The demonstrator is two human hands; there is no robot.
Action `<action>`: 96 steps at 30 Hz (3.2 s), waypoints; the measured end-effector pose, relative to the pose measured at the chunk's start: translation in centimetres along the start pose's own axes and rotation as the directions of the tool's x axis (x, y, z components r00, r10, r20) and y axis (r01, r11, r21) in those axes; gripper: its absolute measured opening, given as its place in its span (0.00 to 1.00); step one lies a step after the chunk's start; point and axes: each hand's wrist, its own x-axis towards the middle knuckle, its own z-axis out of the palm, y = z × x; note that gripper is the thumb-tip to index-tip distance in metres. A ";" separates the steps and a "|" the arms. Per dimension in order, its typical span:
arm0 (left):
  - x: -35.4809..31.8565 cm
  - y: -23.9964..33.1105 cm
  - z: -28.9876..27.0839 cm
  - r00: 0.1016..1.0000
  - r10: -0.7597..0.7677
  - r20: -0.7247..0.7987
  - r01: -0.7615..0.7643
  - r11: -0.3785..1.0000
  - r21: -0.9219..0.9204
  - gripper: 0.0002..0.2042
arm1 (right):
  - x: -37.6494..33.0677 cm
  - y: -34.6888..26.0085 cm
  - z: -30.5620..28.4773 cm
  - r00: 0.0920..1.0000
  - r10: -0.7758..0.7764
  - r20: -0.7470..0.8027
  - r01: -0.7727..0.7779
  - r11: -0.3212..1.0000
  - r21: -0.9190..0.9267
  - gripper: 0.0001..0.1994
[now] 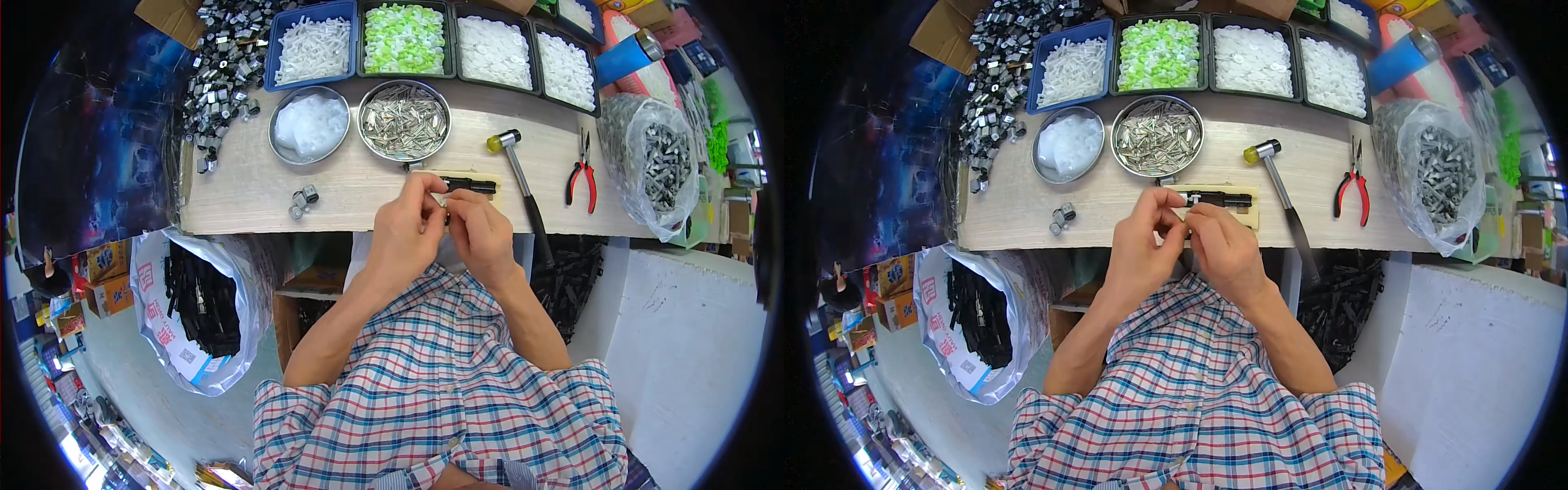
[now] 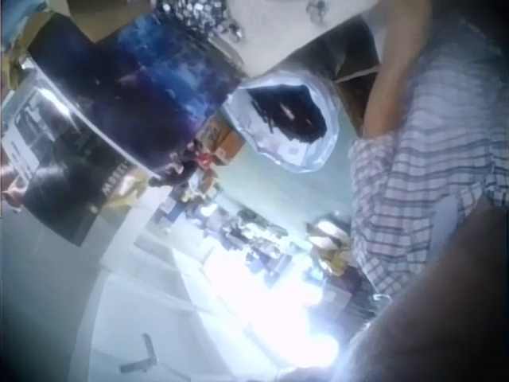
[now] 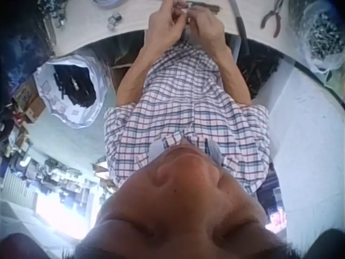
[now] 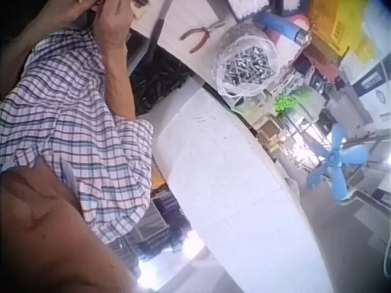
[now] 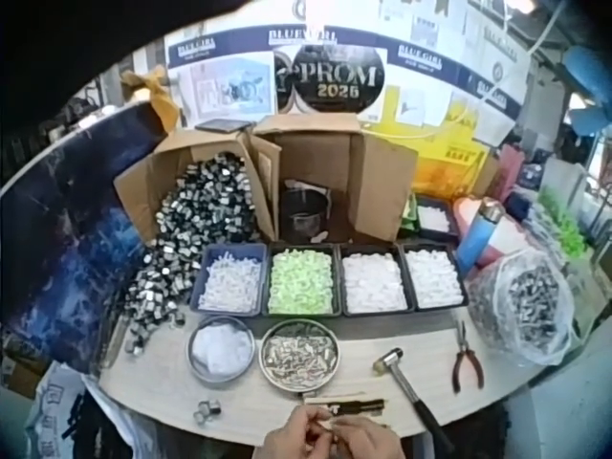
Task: Assembling small industrial or toy parts on a workbench using a jig and manual tools.
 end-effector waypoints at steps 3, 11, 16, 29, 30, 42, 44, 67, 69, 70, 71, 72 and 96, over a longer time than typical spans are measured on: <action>-0.2 -1.1 0.7 0.796 0.605 0.013 -0.522 0.675 0.522 0.15 | -0.2 -0.1 -0.5 0.998 0.034 0.046 -0.035 0.999 0.027 0.12; -1.6 -3.0 0.3 0.694 0.678 0.243 -0.642 0.431 0.634 0.20 | -0.7 1.2 -2.5 0.809 0.380 0.449 -0.515 0.826 0.230 0.06; -1.5 -3.1 0.2 0.846 0.533 0.022 -0.467 0.720 0.514 0.17 | 0.2 3.4 -1.7 0.970 0.110 0.215 -0.103 0.994 -0.046 0.09; 0.9 -3.3 0.7 0.790 0.524 0.317 -0.511 0.278 0.813 0.15 | 0.9 5.3 -0.6 0.962 -0.017 0.271 0.066 0.983 -0.172 0.11; 0.8 -3.4 0.7 0.789 0.523 0.323 -0.507 0.258 0.822 0.16 | 0.9 5.3 -0.6 0.962 -0.018 0.272 0.067 0.983 -0.172 0.11; 1.1 -1.4 0.7 0.828 0.410 0.382 -0.489 0.194 0.851 0.17 | 2.2 5.1 -2.1 0.922 0.032 0.385 0.016 0.992 -0.122 0.09; 1.3 -0.9 0.7 0.852 0.303 0.427 -0.493 0.191 0.849 0.21 | 3.5 5.6 -2.6 0.852 0.061 0.519 -0.073 0.997 0.002 0.09; 1.1 -1.3 0.3 0.991 -0.123 -0.061 0.083 0.892 -0.444 0.13 | 14.1 18.9 -1.7 0.997 -0.048 0.059 0.072 0.842 -0.534 0.03; 1.1 -1.4 0.2 0.988 -0.144 -0.052 0.099 0.860 -0.500 0.14 | 13.8 18.1 -1.7 0.971 -0.224 -0.088 0.153 0.857 -0.492 0.04; 1.0 -1.5 0.3 0.988 -0.144 -0.050 0.100 0.860 -0.500 0.14 | 13.0 17.5 -1.7 0.971 -0.223 -0.089 0.151 0.857 -0.493 0.04; 1.0 -1.7 0.3 0.989 -0.138 -0.062 0.087 0.855 -0.511 0.13 | 12.2 15.2 -1.4 0.976 -0.166 -0.142 0.096 0.910 -0.402 0.03; 0.7 -1.9 0.4 0.988 -0.135 -0.079 0.074 0.850 -0.521 0.13 | 10.8 12.6 -1.0 0.977 -0.103 -0.186 0.043 0.953 -0.301 0.02; -1.1 -1.5 1.7 0.995 -0.096 -0.007 0.082 0.886 -0.457 0.12 | -2.3 -1.3 -0.3 0.794 0.596 0.116 -0.574 0.673 0.467 0.03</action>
